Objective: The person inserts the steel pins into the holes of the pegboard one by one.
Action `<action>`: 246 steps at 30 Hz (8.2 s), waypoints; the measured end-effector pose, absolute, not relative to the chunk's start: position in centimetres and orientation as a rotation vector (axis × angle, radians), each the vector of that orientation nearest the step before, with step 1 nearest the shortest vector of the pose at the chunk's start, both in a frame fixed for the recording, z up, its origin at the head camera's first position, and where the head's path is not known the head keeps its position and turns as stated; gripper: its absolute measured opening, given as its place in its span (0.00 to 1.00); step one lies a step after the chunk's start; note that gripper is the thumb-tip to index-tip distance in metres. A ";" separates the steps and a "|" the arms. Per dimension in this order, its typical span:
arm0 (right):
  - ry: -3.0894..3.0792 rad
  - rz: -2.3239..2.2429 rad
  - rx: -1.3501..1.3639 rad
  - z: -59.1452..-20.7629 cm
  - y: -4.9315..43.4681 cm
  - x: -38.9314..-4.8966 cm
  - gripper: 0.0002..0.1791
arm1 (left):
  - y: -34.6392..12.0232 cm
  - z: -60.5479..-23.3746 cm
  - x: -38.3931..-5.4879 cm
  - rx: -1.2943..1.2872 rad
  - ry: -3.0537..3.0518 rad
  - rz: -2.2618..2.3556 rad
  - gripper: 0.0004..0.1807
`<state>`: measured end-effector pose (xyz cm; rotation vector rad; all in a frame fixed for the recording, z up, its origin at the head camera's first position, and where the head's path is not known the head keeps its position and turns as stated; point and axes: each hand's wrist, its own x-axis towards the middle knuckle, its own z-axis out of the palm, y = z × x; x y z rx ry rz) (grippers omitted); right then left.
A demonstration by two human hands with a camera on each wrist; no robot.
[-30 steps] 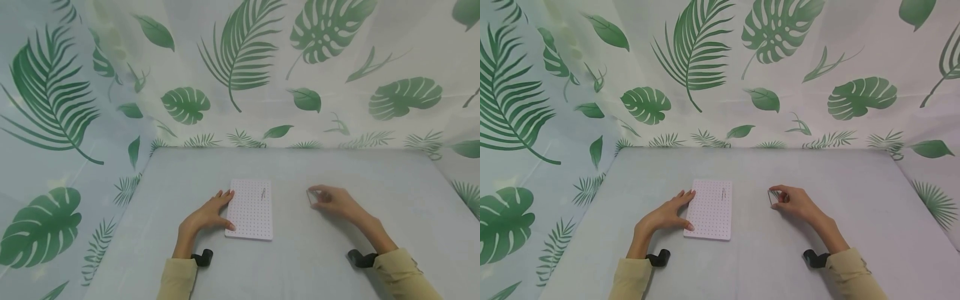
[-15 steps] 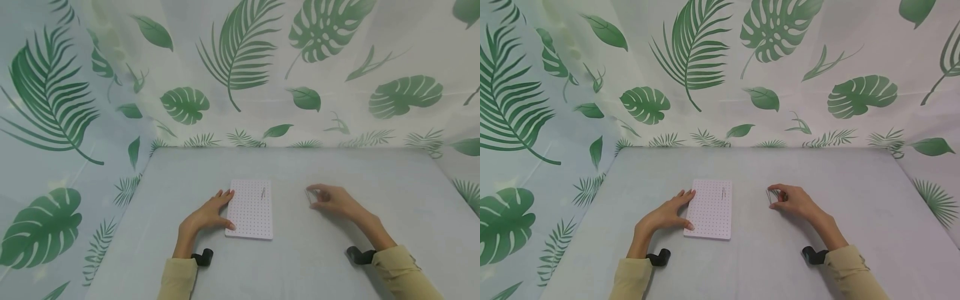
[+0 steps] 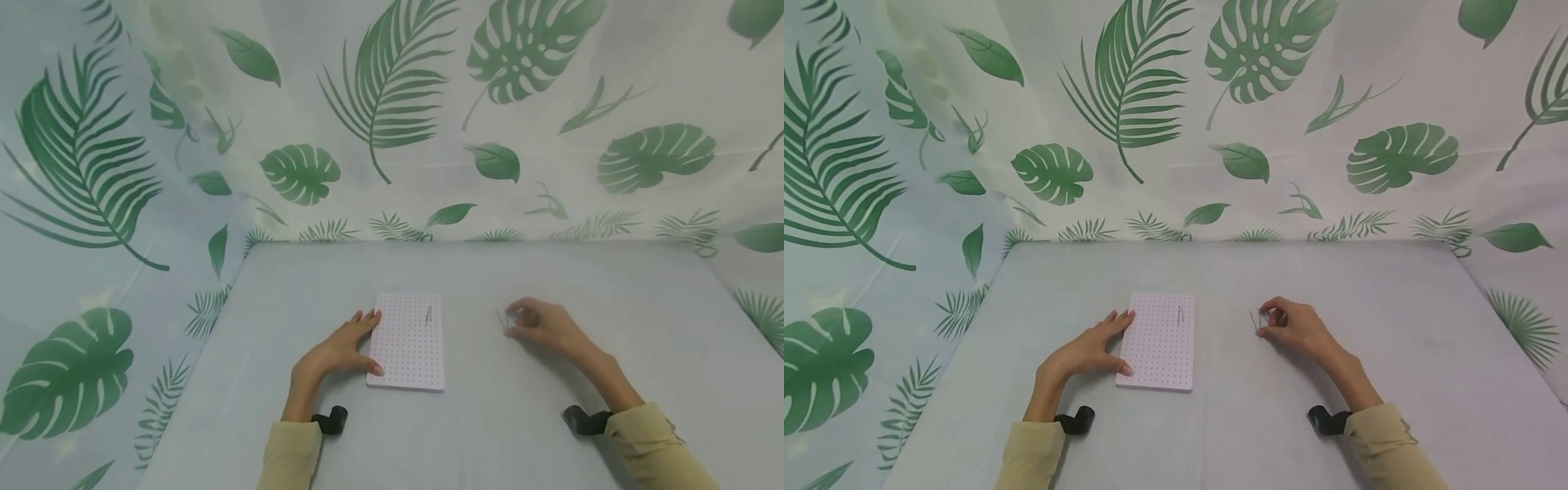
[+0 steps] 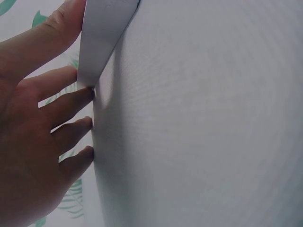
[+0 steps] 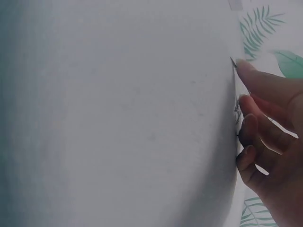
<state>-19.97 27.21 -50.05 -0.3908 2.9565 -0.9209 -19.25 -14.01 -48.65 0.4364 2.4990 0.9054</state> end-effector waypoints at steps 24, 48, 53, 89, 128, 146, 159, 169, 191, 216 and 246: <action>3.007 -1.074 -0.315 -49.8 26.6 -19.6 0.10 | -14.0 -48.5 -19.3 0.443 2.500 0.897 0.60; 2.885 -1.250 -0.314 -49.7 23.9 -19.8 0.10 | -14.1 -48.4 -19.0 0.438 2.488 0.912 0.60; 2.889 -1.277 -0.338 -49.5 23.2 -20.0 0.10 | -14.0 -48.5 -19.0 0.431 2.486 0.925 0.60; 2.691 -1.558 -0.534 -49.1 17.5 -21.2 0.06 | -14.0 -48.8 -18.9 0.433 2.495 0.928 0.60; 2.777 -1.439 -0.591 -50.0 15.3 -21.1 0.05 | -13.6 -48.7 -19.0 0.428 2.476 0.934 0.60; 2.841 -1.305 -0.632 -49.7 15.3 -21.0 0.06 | -14.0 -48.8 -18.8 0.431 2.492 0.921 0.60; 2.891 -1.116 -0.539 -49.6 17.5 -20.9 0.05 | -14.3 -48.6 -18.8 0.434 2.486 0.926 0.59; 2.920 -1.042 -0.539 -49.6 19.8 -20.8 0.06 | -14.1 -48.7 -18.9 0.425 2.495 0.919 0.60; 3.012 -0.887 -0.461 -48.8 26.6 -19.4 0.08 | -14.2 -48.6 -19.0 0.419 2.496 0.905 0.60; 2.908 -0.881 -0.397 -50.0 31.4 -20.7 0.22 | -14.2 -48.5 -19.0 0.438 2.482 0.897 0.60; 2.895 -0.970 -0.262 -50.9 32.3 -20.9 0.21 | -14.0 -48.6 -19.0 0.421 2.499 0.901 0.59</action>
